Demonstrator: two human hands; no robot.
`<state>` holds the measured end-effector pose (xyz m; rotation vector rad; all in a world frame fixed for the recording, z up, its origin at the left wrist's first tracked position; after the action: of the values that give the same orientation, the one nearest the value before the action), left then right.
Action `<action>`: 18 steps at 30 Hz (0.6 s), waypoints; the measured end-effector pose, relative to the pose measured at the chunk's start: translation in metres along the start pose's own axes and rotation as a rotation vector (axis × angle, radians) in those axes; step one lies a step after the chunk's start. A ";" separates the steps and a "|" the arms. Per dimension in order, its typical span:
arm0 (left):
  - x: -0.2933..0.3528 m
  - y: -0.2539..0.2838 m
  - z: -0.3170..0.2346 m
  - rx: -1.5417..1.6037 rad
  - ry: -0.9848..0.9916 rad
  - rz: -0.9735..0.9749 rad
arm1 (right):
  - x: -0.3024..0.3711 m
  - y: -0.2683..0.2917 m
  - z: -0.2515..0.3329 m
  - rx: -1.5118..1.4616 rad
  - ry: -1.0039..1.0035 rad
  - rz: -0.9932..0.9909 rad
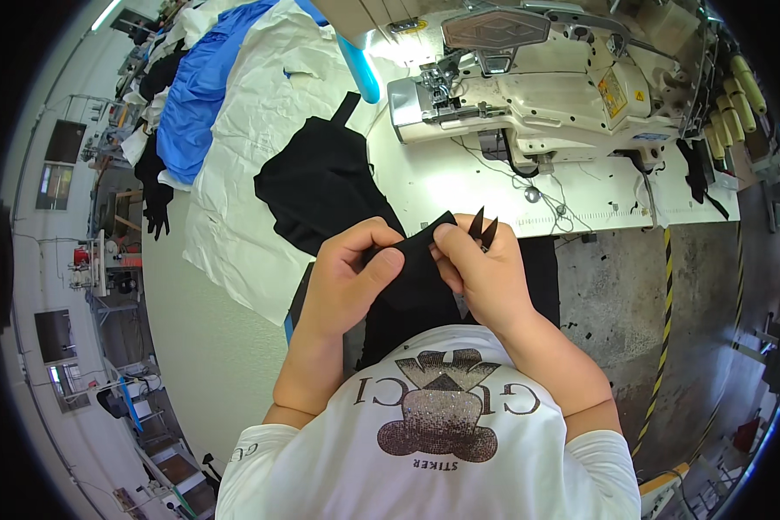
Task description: Trim loose threads from a black garment piece using a pair of hand snips.
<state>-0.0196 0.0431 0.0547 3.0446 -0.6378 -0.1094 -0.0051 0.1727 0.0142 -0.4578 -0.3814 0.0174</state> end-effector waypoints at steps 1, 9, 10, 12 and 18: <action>0.000 -0.001 -0.002 0.001 0.003 0.002 | -0.001 -0.002 0.000 -0.028 0.001 0.029; 0.000 0.011 0.002 0.086 0.099 -0.174 | 0.003 0.009 0.017 -0.139 0.115 0.126; 0.001 0.012 0.003 0.084 0.102 -0.180 | 0.010 0.007 0.026 -0.185 0.143 0.169; 0.001 0.015 -0.001 0.011 0.056 -0.185 | 0.025 0.001 0.031 -0.142 0.078 0.203; 0.002 0.015 -0.012 0.011 -0.022 -0.234 | 0.042 -0.041 0.018 0.067 -0.260 0.413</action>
<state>-0.0229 0.0288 0.0673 3.1206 -0.2809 -0.1443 0.0251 0.1474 0.0617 -0.4630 -0.5344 0.4928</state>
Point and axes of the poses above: each hand's wrist, its own x-axis away from the middle knuckle, its own y-axis out of the back of the hand, z = x × y, the point moved 9 cm from there along -x, towards the middle knuckle, and after that the axes turned 4 degrees about -y, right-handed, at the moved point
